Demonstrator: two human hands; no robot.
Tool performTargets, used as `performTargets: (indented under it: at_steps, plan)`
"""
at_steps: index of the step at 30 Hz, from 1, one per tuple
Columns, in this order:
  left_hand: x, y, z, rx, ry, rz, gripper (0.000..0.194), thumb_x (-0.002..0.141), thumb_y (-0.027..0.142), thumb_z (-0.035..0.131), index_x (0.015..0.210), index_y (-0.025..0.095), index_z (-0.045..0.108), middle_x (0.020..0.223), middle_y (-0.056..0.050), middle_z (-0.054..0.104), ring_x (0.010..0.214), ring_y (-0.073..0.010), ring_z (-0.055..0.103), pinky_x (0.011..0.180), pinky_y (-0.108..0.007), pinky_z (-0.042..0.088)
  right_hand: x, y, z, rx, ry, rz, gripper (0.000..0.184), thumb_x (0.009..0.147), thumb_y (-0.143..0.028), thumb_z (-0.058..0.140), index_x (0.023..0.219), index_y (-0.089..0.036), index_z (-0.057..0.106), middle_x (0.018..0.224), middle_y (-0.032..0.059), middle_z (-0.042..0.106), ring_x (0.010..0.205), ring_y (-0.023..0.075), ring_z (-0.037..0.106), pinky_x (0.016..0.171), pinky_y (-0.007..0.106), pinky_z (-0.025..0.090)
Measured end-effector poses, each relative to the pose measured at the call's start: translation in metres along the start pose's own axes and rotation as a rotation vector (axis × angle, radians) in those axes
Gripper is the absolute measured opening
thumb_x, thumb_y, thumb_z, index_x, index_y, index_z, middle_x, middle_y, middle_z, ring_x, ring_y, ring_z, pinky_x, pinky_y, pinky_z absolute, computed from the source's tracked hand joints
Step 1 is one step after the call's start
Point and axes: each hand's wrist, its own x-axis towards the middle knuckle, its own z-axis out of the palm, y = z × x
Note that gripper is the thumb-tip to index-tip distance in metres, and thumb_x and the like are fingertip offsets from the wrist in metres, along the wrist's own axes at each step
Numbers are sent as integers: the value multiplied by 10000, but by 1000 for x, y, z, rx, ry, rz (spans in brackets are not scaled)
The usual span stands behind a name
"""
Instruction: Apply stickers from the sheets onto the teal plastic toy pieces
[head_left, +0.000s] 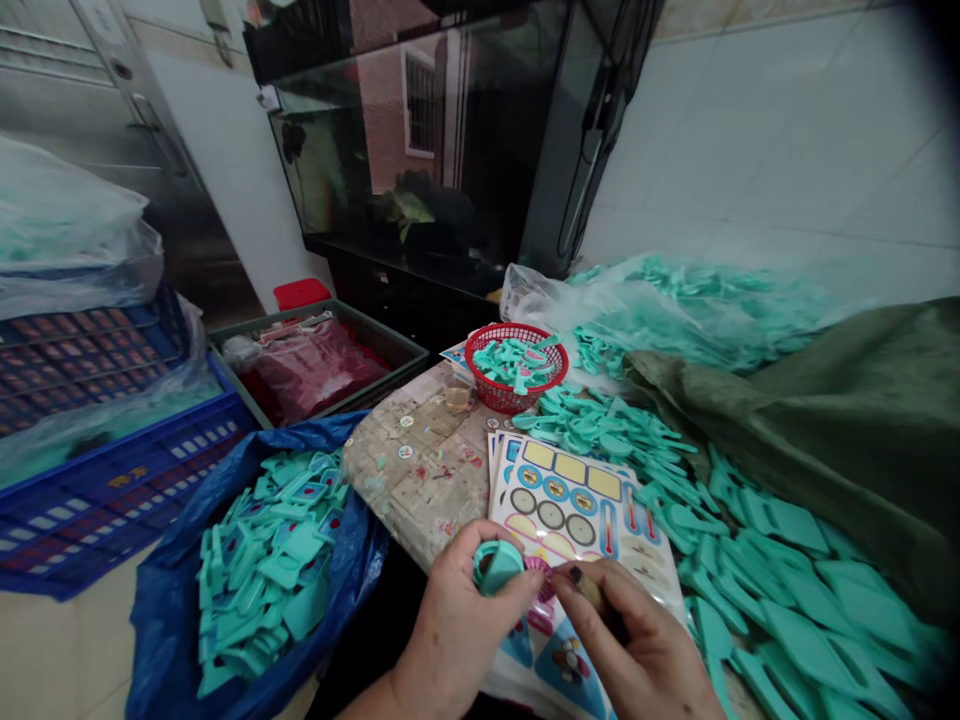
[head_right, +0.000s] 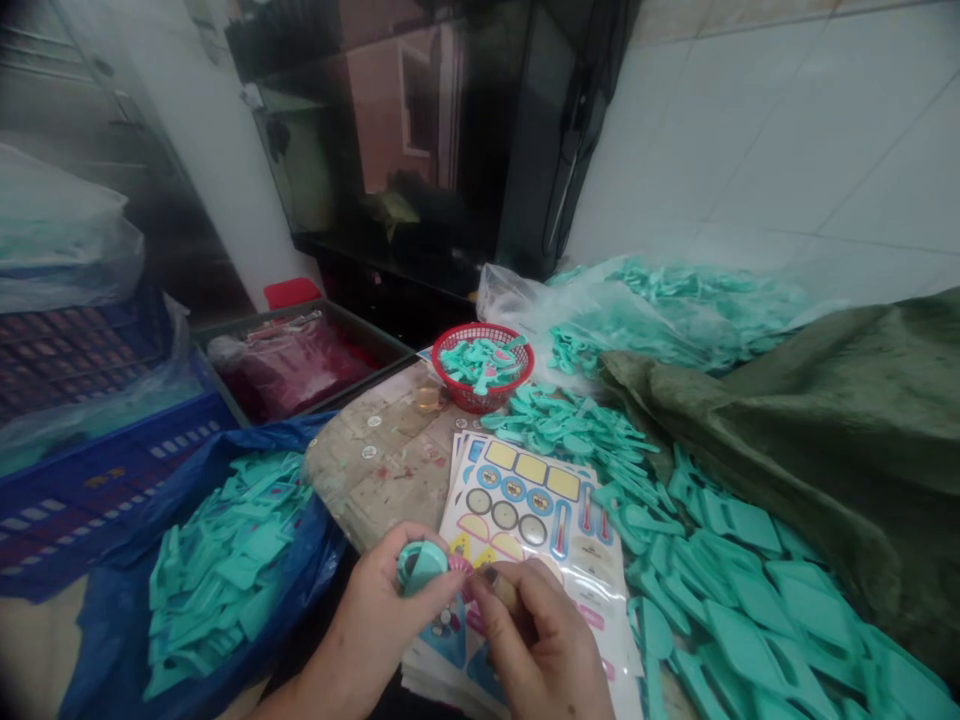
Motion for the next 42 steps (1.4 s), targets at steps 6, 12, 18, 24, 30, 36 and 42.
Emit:
performTargets:
  at_steps: [6,12,18,24,30,36,42]
  plan:
    - [1,0,2,-36,-32,-33,189,609,246,724,736,186,597,621,51,584,597,-110,517,566,-188,422,0,8,1,-67,-8,-33,178,848,-336,524,730,-228,602,660,-8,560,607,137,522,549,204,420]
    - [0,-10,3,-380,-271,-187,269,778,416,611,911,183,626,626,29,617,472,-67,460,458,-173,364,0,17,-10,-165,15,-5,167,831,-325,510,708,-229,569,649,-4,542,586,144,513,536,220,423]
    - [0,-20,4,-726,-382,-267,286,872,380,507,993,156,637,779,-44,668,593,-97,561,569,-209,439,0,18,-18,-80,55,153,310,807,-423,537,579,-228,459,579,-28,450,537,131,426,489,217,383]
    - [1,-20,0,-843,-427,-290,207,860,238,533,1019,147,630,839,-63,680,684,-135,623,678,-261,475,-1,5,-11,317,-70,401,307,802,-489,556,694,-201,566,672,-8,530,625,136,457,552,225,402]
    - [-1,-21,-1,-719,-472,-275,287,843,271,583,1110,171,611,955,-90,693,820,-172,659,727,-274,475,-4,9,7,442,-57,442,329,775,-505,598,688,-189,596,647,-23,516,579,108,410,492,208,320]
    - [-1,-28,3,-756,-487,-226,299,881,254,531,1168,189,580,1030,-99,685,905,-188,658,830,-337,472,-7,10,9,465,-75,445,313,780,-501,599,738,-192,629,661,-23,537,554,99,380,474,206,291]
    - [-1,-31,5,-763,-498,-207,316,880,260,533,1191,214,561,1095,-88,661,976,-196,634,874,-348,453,-4,8,9,447,-77,459,329,774,-515,590,691,-197,606,577,-35,481,505,99,346,440,214,267]
